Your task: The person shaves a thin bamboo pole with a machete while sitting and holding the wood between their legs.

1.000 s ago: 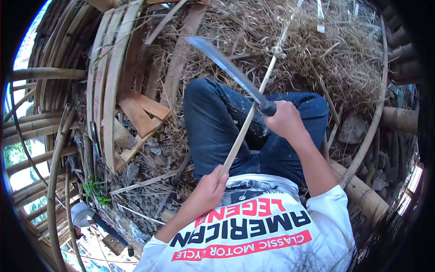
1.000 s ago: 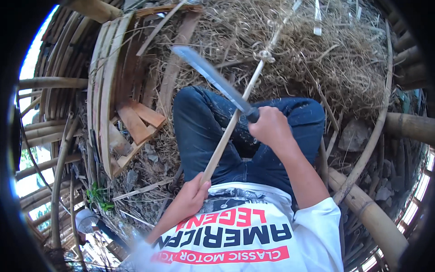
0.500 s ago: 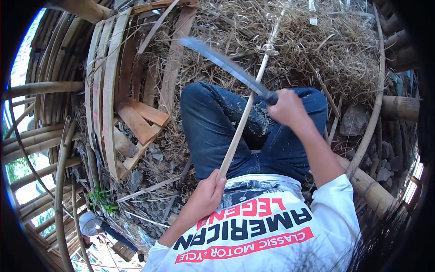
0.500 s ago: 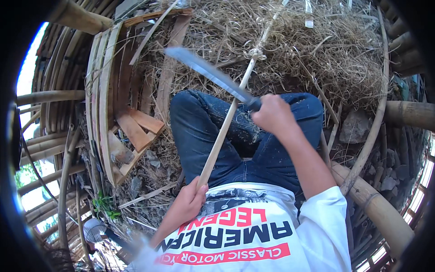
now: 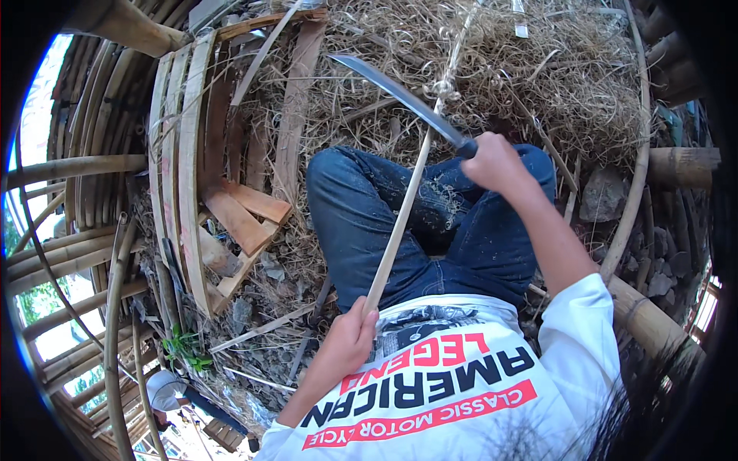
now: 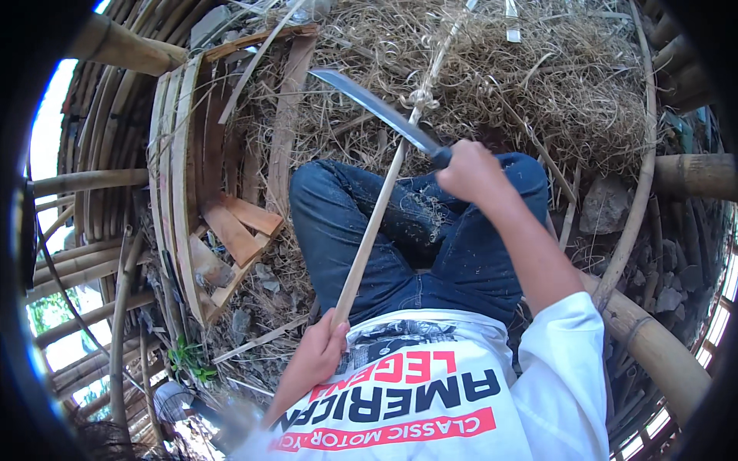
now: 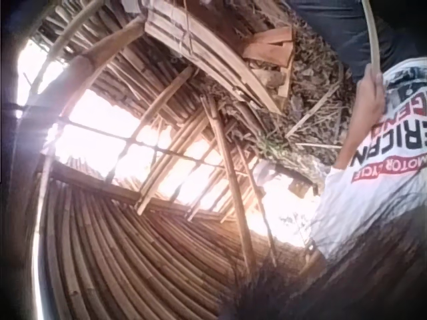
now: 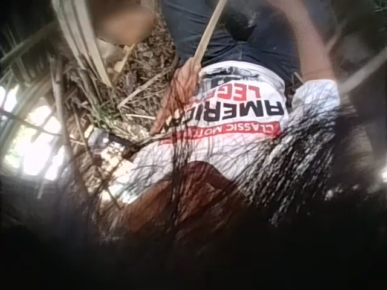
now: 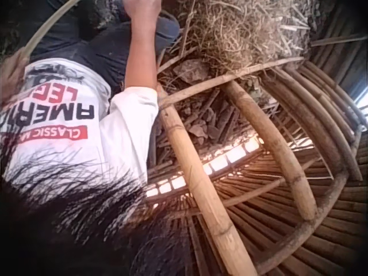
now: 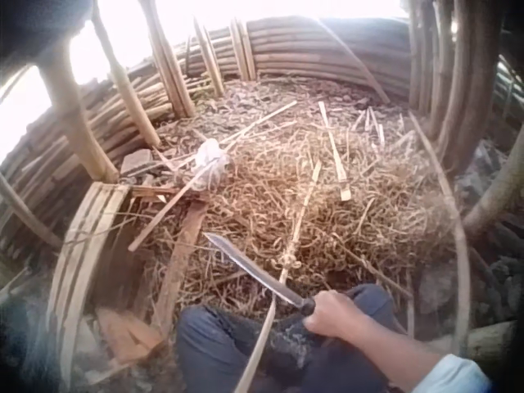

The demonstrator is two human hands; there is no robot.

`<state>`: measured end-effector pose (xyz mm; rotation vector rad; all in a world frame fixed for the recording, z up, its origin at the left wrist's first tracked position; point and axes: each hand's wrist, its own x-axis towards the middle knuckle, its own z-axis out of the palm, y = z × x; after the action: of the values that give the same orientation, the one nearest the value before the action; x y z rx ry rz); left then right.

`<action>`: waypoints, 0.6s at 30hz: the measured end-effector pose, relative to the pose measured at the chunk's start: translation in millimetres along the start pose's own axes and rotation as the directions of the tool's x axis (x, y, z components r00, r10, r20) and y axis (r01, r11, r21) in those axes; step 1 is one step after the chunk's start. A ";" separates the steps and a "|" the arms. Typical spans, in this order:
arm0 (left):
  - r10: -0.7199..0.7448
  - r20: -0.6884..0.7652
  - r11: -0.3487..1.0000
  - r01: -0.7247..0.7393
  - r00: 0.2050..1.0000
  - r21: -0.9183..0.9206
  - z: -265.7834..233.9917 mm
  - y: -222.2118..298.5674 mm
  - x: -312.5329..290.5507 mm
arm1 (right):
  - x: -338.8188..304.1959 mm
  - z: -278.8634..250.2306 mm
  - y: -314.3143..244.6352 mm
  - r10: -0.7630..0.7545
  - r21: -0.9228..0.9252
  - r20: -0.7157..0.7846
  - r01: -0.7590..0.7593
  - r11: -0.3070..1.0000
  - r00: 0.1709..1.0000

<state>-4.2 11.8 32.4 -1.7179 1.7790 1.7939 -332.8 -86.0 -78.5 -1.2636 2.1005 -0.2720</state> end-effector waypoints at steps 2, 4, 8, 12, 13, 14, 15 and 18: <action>-0.013 0.018 0.999 0.012 1.000 0.043 -1.0 6.6 2.2 | -18.9 12.8 -11.4 -0.142 0.041 0.026 0.141 0.989 0.990; 0.031 -0.007 0.996 -0.030 1.000 0.083 -2.7 0.4 2.3 | -31.8 14.8 -24.9 -0.180 0.029 0.056 0.179 0.983 0.982; -0.021 0.023 0.999 0.020 1.000 0.039 -14.3 4.3 -8.2 | 6.7 8.3 0.9 -0.076 -0.141 -0.066 0.066 0.988 0.995; -0.032 0.075 0.999 0.035 0.997 -0.036 -3.2 3.6 -2.4 | 24.4 3.6 20.6 0.042 -0.083 -0.148 -0.055 0.995 0.988; 0.018 0.055 0.998 -0.014 0.998 -0.064 -4.1 -3.5 1.1 | 21.4 6.3 20.1 0.006 -0.147 -0.243 -0.043 0.988 0.970; 0.020 0.057 0.997 -0.016 0.998 -0.069 -5.1 -4.9 0.8 | 11.3 7.9 12.3 0.001 -0.189 -0.242 -0.048 0.981 0.970; -0.010 0.090 0.992 0.021 0.996 -0.121 -6.8 -6.1 0.6 | 3.9 12.8 10.9 -0.005 -0.145 -0.249 -0.032 0.989 0.968; -0.096 0.149 0.963 0.130 0.984 -0.237 -9.4 -4.2 2.0 | -24.1 28.0 8.2 -0.057 -0.120 -0.208 0.033 0.992 0.977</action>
<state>3.7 5.1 31.2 -1.6903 1.4260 2.0990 -313.3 -57.2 -93.3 -1.4053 2.2976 -0.3197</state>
